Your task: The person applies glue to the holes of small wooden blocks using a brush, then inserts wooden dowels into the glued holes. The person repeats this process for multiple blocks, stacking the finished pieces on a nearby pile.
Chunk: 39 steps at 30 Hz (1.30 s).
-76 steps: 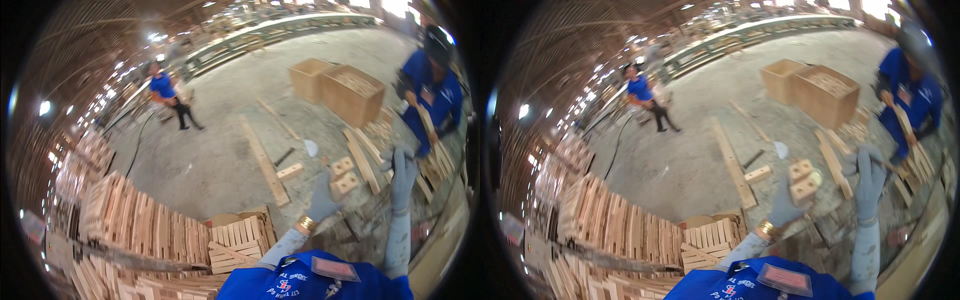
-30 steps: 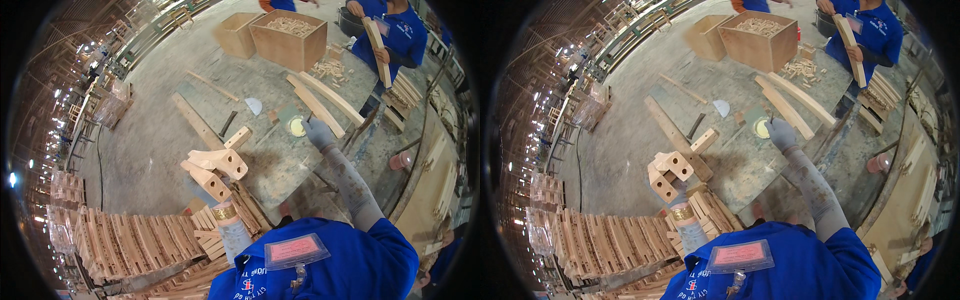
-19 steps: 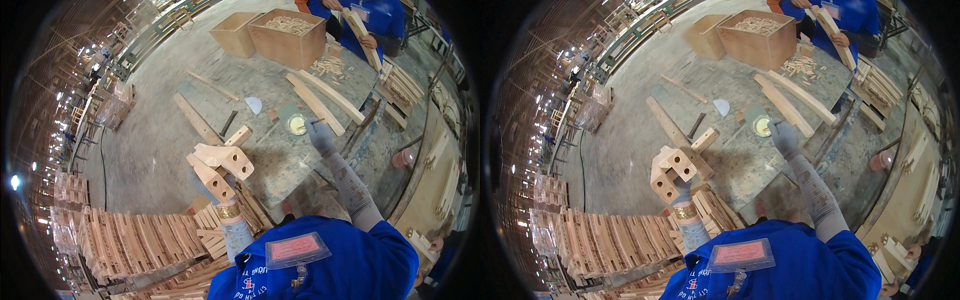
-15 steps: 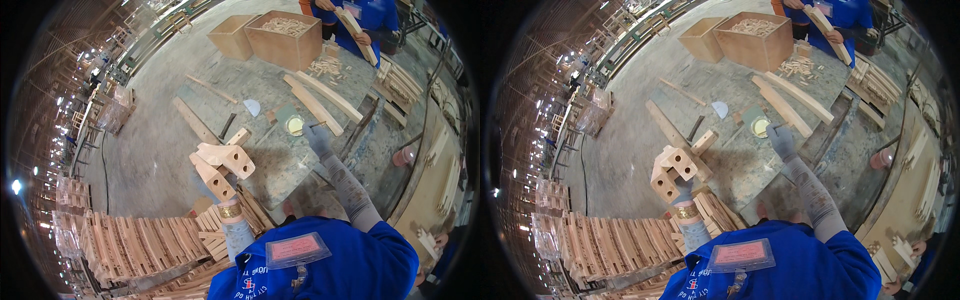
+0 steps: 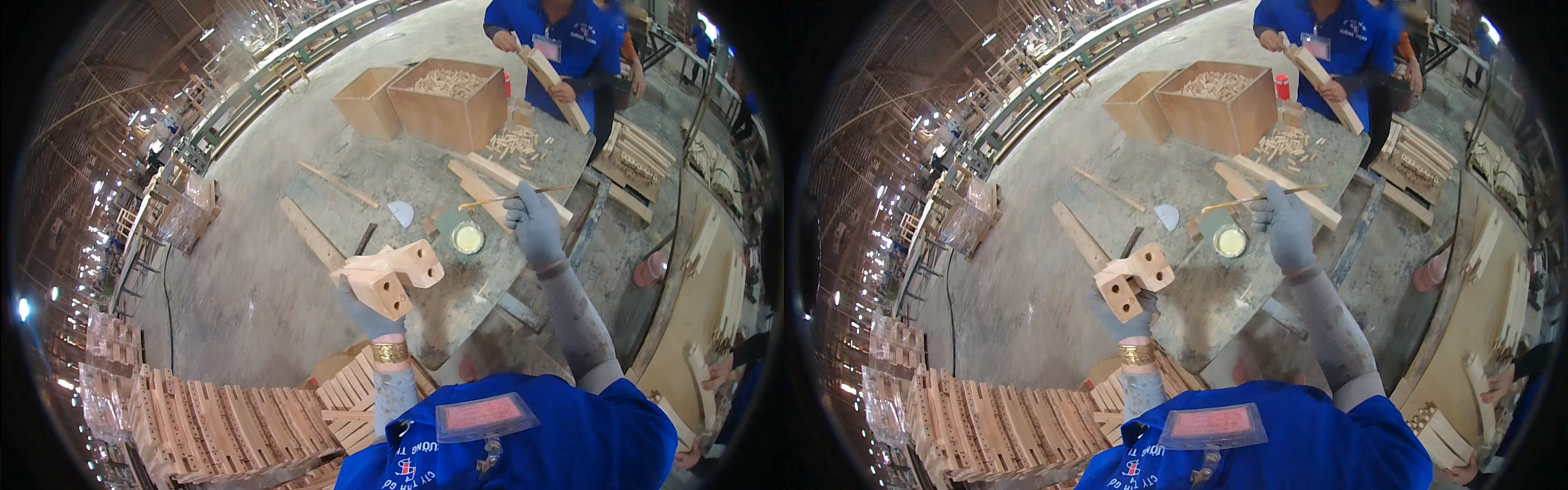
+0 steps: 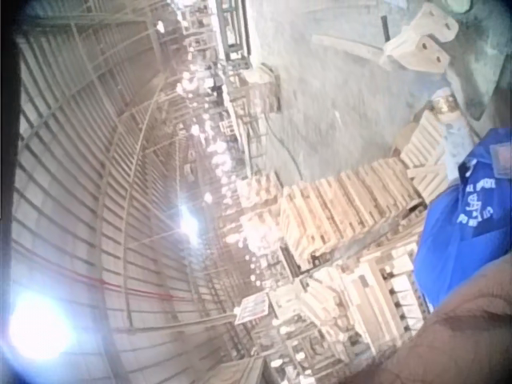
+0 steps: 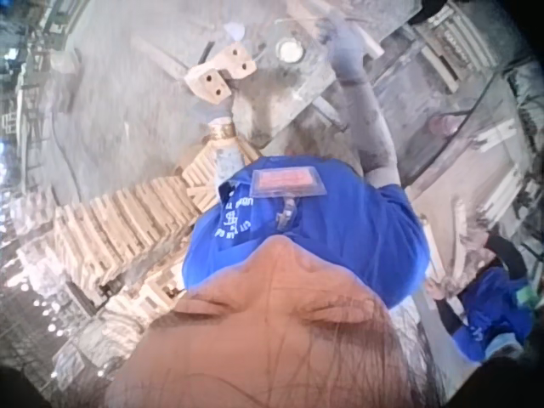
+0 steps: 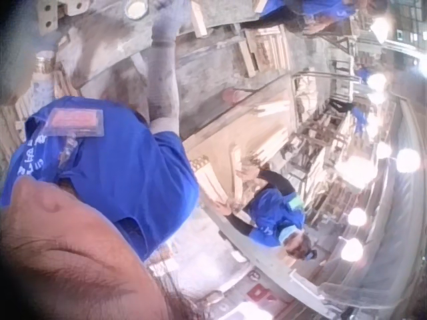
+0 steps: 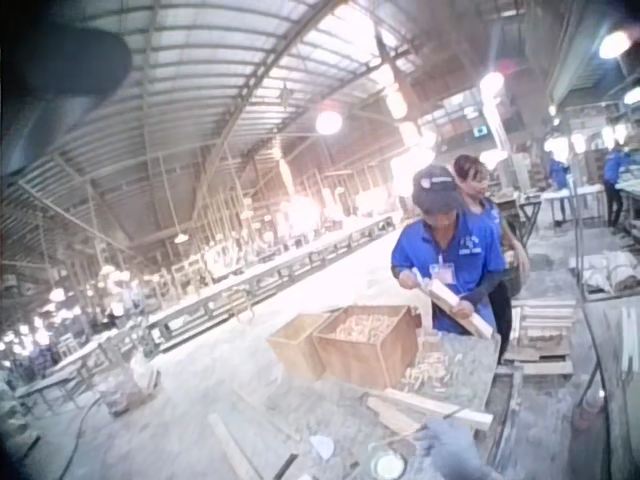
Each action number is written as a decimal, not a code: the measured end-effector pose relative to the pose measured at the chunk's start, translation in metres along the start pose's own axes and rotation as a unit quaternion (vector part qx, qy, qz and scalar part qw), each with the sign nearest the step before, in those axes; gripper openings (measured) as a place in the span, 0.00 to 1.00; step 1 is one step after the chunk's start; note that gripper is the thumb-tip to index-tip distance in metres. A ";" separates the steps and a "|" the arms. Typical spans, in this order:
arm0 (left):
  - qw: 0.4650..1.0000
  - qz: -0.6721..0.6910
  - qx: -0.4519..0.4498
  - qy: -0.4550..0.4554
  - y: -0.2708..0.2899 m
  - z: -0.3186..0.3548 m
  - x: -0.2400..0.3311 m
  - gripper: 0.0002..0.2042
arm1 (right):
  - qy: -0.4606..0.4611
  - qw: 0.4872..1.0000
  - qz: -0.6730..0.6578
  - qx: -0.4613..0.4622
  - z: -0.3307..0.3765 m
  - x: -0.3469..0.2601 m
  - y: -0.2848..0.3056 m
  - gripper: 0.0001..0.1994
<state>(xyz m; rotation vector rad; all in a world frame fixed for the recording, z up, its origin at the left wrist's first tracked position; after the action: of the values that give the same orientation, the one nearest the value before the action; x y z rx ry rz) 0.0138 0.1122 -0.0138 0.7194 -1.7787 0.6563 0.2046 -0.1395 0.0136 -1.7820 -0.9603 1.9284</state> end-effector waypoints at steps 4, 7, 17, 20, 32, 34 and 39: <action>0.973 0.204 -0.026 0.107 -0.030 0.002 -0.009 0.24 | 0.113 0.986 0.112 -0.052 0.043 -0.084 -0.056 0.11; 0.893 0.392 0.004 0.220 -0.051 0.013 -0.011 0.23 | 0.182 0.964 0.166 -0.103 0.078 -0.114 -0.079 0.06; 0.914 0.344 -0.029 0.215 -0.073 0.022 0.006 0.26 | 0.351 0.833 0.383 -0.189 0.125 -0.142 -0.105 0.03; 0.955 0.247 -0.017 0.162 -0.068 0.021 0.007 0.28 | 0.364 0.810 0.417 -0.194 0.129 -0.144 -0.110 0.03; 0.890 0.399 -0.025 0.219 -0.077 0.020 0.000 0.20 | 0.434 0.711 0.492 -0.254 0.141 -0.149 -0.131 0.04; 0.905 0.364 -0.014 0.221 -0.076 0.023 0.007 0.21 | 0.437 0.720 0.486 -0.233 0.140 -0.149 -0.127 0.04; 0.869 0.423 -0.048 0.253 -0.083 0.028 0.023 0.21 | 0.394 0.773 0.462 -0.184 0.138 -0.152 -0.115 0.02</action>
<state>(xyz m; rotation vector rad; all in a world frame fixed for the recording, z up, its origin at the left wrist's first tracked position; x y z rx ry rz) 0.0522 0.0327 0.0081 -0.3509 -1.5507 1.1928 0.0717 -0.1916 0.2007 -3.3103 -0.1012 1.0386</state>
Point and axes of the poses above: each hand's wrist, its own z-axis away from the middle knuckle, its own y-axis out of the back of the hand, x = y × z, the point moved 7 cm from there along -z, towards the middle knuckle, and after that the axes turned 8 degrees about -z, right-handed, at the moved point
